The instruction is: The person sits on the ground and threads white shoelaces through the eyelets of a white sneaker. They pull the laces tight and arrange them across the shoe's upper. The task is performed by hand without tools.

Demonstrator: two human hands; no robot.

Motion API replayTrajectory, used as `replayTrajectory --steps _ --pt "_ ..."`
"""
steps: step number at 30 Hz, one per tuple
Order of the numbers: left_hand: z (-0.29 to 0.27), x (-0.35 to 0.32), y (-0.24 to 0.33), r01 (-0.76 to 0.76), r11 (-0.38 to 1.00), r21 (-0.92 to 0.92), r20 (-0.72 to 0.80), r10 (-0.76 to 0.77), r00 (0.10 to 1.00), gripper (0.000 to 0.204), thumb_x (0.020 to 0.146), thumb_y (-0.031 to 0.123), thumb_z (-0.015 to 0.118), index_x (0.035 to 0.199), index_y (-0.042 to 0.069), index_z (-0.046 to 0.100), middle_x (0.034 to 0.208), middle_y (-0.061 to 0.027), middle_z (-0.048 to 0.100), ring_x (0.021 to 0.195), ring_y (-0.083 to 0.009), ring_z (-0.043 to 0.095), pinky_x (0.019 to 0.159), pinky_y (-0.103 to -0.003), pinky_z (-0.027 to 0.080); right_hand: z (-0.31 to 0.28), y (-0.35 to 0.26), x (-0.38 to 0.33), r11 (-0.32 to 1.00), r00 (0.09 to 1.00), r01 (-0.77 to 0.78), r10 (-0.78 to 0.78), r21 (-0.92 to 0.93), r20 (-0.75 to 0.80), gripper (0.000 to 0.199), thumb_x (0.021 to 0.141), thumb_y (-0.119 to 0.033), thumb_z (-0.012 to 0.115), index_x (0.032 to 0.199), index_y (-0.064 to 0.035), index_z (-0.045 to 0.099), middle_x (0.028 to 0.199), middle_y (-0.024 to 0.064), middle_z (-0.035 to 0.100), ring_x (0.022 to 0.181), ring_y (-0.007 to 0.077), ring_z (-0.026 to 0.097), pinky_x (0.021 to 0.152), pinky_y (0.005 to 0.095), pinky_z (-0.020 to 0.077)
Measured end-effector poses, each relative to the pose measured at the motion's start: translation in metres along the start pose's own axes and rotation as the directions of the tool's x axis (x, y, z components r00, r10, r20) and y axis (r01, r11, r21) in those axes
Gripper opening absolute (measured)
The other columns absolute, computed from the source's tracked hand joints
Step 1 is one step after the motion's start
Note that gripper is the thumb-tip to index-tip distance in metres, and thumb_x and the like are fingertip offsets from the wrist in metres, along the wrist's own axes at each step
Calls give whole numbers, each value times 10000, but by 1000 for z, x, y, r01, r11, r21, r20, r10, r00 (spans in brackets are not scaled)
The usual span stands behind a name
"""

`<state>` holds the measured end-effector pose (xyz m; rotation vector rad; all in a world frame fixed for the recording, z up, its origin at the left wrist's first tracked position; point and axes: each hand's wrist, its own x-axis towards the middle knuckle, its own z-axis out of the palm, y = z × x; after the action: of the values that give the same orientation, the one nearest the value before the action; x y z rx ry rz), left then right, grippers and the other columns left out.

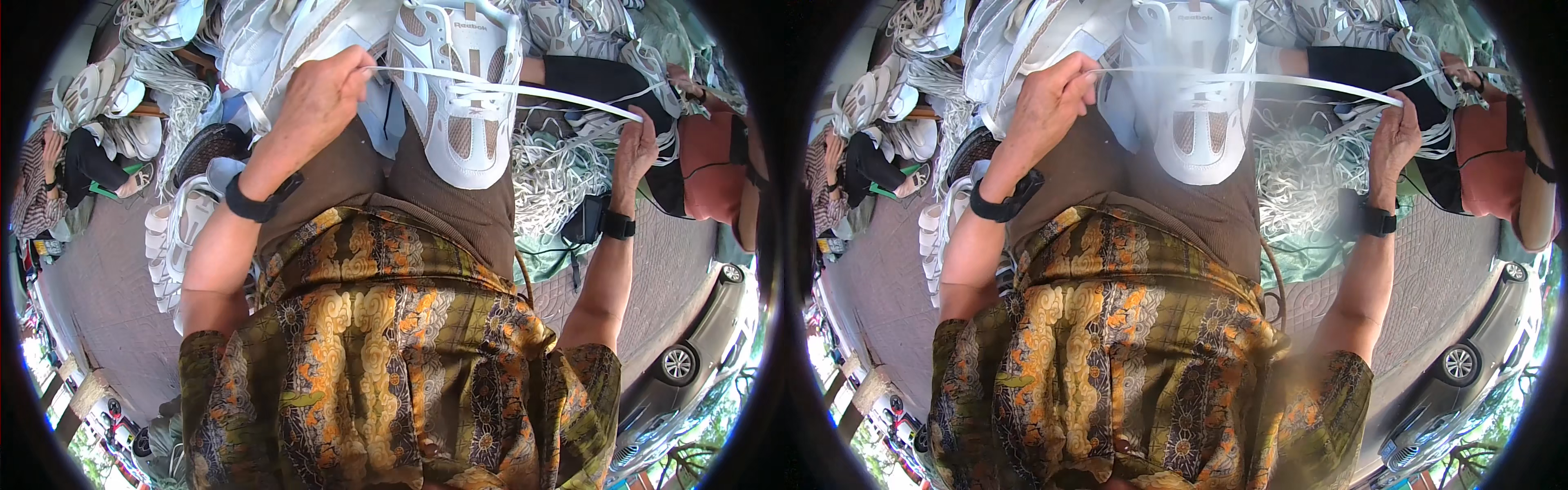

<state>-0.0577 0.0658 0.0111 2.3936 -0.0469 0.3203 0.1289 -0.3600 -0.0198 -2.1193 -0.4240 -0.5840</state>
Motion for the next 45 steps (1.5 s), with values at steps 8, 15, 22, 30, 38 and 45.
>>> replayTrajectory --steps 8,15,22,30,38,45 --pt "-10 -2 -12 -88 979 184 -127 113 985 108 965 105 497 1037 48 554 687 -128 594 604 -305 606 571 -384 464 1 37 -5 995 995 -89 91 -46 32 191 972 -113 502 1038 -20 654 713 -41 510 642 30 446 551 195 351" --pt "-25 -61 20 -171 926 337 60 160 985 143 894 -6 542 1029 40 557 758 -154 621 667 -321 642 572 -404 494 -83 65 -42 960 985 -173 169 -220 -36 191 965 -163 511 1042 -29 624 783 34 590 683 113 528 613 267 437" --pt "-88 -116 -10 -74 759 646 -37 127 991 194 864 -5 566 1039 77 572 730 -129 622 614 -306 637 536 -404 497 -190 125 -97 818 936 -352 308 -455 -169 237 951 -190 481 1078 -43 616 711 74 588 621 195 555 566 345 452" --pt "-195 -180 -113 241 452 859 -217 -106 970 127 934 96 523 1048 118 573 659 -172 600 590 -361 621 508 -468 467 -273 150 -158 530 905 -423 289 -735 -312 269 892 -149 449 1050 -63 648 758 133 629 665 246 605 611 395 472" --pt "-267 -264 -202 448 316 836 -370 -278 886 147 931 125 476 1054 77 542 769 -259 627 711 -460 618 606 -547 462 -332 171 -194 431 862 -503 305 -749 -404 239 844 -152 518 1002 -45 662 858 168 689 752 304 670 672 421 519" --pt "-319 -346 -244 635 137 761 -543 -402 737 311 932 169 476 1174 32 615 916 -273 658 851 -446 638 732 -524 487 -309 173 -196 763 701 -637 512 -113 -496 181 944 -168 582 1033 -11 594 818 78 643 706 161 637 617 285 550"
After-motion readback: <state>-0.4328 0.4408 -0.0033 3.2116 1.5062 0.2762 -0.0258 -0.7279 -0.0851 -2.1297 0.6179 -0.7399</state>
